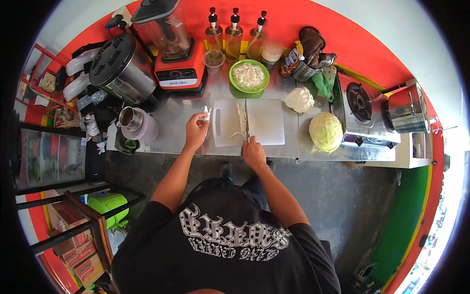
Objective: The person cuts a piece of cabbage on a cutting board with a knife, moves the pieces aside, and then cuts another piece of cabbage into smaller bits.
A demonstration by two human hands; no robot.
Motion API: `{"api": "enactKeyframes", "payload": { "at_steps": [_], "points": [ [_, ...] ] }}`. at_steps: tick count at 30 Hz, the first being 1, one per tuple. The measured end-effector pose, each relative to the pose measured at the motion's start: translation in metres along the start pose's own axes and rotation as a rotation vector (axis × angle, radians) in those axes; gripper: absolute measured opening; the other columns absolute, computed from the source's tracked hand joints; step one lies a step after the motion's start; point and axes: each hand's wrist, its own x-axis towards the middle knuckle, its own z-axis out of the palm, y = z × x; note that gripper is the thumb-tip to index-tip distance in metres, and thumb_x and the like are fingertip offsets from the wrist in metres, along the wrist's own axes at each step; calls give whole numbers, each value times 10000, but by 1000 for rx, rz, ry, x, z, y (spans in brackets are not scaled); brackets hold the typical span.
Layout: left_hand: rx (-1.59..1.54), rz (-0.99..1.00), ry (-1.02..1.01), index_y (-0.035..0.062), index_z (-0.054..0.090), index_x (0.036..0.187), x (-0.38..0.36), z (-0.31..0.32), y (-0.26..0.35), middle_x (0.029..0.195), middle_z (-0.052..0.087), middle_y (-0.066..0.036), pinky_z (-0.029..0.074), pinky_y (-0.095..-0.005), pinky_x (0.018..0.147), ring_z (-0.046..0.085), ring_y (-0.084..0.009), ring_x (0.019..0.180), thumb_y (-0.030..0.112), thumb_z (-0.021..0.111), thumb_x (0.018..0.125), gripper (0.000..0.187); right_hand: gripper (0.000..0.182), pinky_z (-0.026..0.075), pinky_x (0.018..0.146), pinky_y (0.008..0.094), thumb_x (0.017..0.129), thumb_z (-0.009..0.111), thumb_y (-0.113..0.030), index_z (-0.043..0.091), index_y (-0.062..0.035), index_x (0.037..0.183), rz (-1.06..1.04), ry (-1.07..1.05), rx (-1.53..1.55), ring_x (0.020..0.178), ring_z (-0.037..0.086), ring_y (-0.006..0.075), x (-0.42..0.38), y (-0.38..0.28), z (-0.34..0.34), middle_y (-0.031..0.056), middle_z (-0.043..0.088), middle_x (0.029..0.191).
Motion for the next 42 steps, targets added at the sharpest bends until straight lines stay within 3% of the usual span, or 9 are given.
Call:
{"api": "enactKeyframes", "payload": {
  "at_steps": [2,4,10,16,24,26,29,32,42],
  "points": [
    [5,-92,-8,18,672,1065,-1,-8,4,1053,681,-102,532,-311,679,641,-173,718,-15,685,870,198,362,480,785,648,1028,516,-334,470,25,1048,-13,-9,19,858,622,575,3,-7,7,372,652,881],
    [16,-83,-12,19,671,1076,-3,-11,5,1057,688,-83,529,-306,679,631,-156,731,-18,683,876,204,382,507,810,637,1030,502,-366,474,9,1100,-27,-121,-18,891,647,565,6,-15,8,358,671,928],
    [-26,-3,-90,17,654,1106,-2,7,26,1072,694,-83,524,-307,664,615,-159,715,-32,639,884,228,372,503,793,638,1022,520,-362,489,-2,1111,-123,-99,-33,875,645,558,10,-15,4,344,676,905],
    [-69,81,-371,7,655,1196,-1,62,44,1072,725,-84,532,-299,716,620,-146,752,-44,603,888,317,365,494,787,628,1012,539,-371,513,-16,1094,30,-24,3,884,643,540,-7,16,-27,331,679,896],
    [-43,137,-689,23,679,1192,-7,130,54,1149,696,-172,535,-385,808,667,-313,874,-54,567,905,317,383,483,764,623,1003,562,-404,537,-22,1029,147,104,40,864,643,529,-45,78,-57,312,681,894],
    [-30,189,-695,32,698,1168,-7,137,45,1161,698,-160,521,-409,855,655,-360,930,-70,542,881,343,384,483,757,620,1002,565,-411,539,-29,1031,161,119,9,862,642,526,-51,84,-62,300,683,883],
    [428,342,-619,112,730,1129,-8,136,55,1168,702,-72,403,-465,990,589,-301,1126,-16,607,807,367,381,485,749,616,1003,565,-418,536,-38,1031,186,103,-4,850,644,523,-56,85,-69,293,685,871],
    [382,439,-513,125,732,1122,-12,140,56,1176,675,-49,360,-473,997,560,-284,1145,35,640,823,325,381,489,742,614,1006,557,-423,536,-45,1045,157,112,-23,833,645,522,-57,85,-69,286,685,857],
    [384,516,-448,111,701,1048,-20,170,44,1047,659,-31,401,-430,937,574,-276,1059,160,750,825,234,350,504,723,594,1006,562,-406,546,-57,1031,151,86,-64,809,662,493,-49,63,-67,255,695,836]
  ]
}}
